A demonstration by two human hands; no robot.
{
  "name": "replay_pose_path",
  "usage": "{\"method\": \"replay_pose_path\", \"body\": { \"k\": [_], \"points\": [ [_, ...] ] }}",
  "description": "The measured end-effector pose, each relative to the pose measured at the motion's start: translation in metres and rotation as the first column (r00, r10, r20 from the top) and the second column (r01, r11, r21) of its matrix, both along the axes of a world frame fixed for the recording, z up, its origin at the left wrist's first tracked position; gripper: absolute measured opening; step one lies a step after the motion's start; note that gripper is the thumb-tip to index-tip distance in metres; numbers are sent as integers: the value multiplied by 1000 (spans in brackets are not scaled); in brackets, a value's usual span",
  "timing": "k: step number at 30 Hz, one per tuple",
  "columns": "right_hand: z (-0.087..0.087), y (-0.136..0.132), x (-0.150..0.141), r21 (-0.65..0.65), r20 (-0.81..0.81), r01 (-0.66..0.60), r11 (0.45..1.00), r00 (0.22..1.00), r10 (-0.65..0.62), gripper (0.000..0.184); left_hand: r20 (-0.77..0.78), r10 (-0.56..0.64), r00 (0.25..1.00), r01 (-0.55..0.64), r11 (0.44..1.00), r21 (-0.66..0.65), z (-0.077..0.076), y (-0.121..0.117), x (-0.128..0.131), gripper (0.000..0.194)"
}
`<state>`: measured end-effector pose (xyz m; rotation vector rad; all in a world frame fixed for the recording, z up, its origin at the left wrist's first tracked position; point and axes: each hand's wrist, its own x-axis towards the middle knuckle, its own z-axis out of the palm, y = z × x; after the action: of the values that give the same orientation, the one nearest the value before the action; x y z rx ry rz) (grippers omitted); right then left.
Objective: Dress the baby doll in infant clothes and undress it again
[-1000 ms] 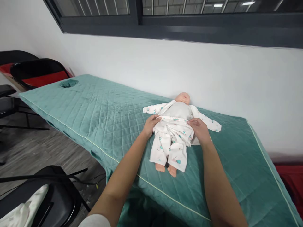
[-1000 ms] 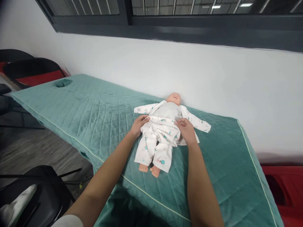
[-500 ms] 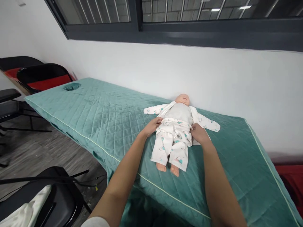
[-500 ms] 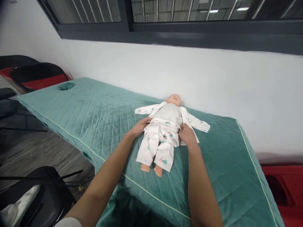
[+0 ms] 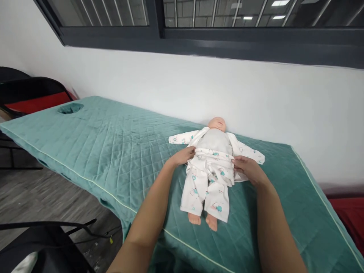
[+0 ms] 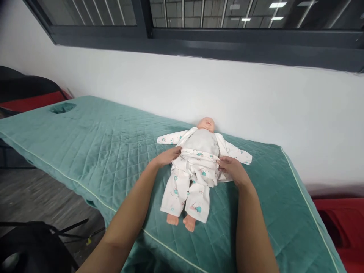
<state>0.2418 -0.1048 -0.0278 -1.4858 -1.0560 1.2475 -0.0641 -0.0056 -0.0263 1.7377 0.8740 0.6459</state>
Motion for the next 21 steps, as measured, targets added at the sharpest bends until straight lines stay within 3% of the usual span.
{"method": "replay_pose_path", "body": {
  "k": [5,12,15,21],
  "points": [
    [2,1,-4,24,37,-42,999,998,41,35,29,75,997,-77,996,38,-5,-8,-2,21],
    [2,1,-17,128,371,-49,991,929,-2,16,11,288,957,-287,946,150,-12,-13,9,21],
    [0,2,-23,161,348,-42,986,937,-17,12,25,390,921,-388,905,172,-15,-17,15,19],
    [2,1,-27,106,174,-42,993,984,23,22,21,555,832,-545,809,222,-16,-25,23,20]
  ]
}}
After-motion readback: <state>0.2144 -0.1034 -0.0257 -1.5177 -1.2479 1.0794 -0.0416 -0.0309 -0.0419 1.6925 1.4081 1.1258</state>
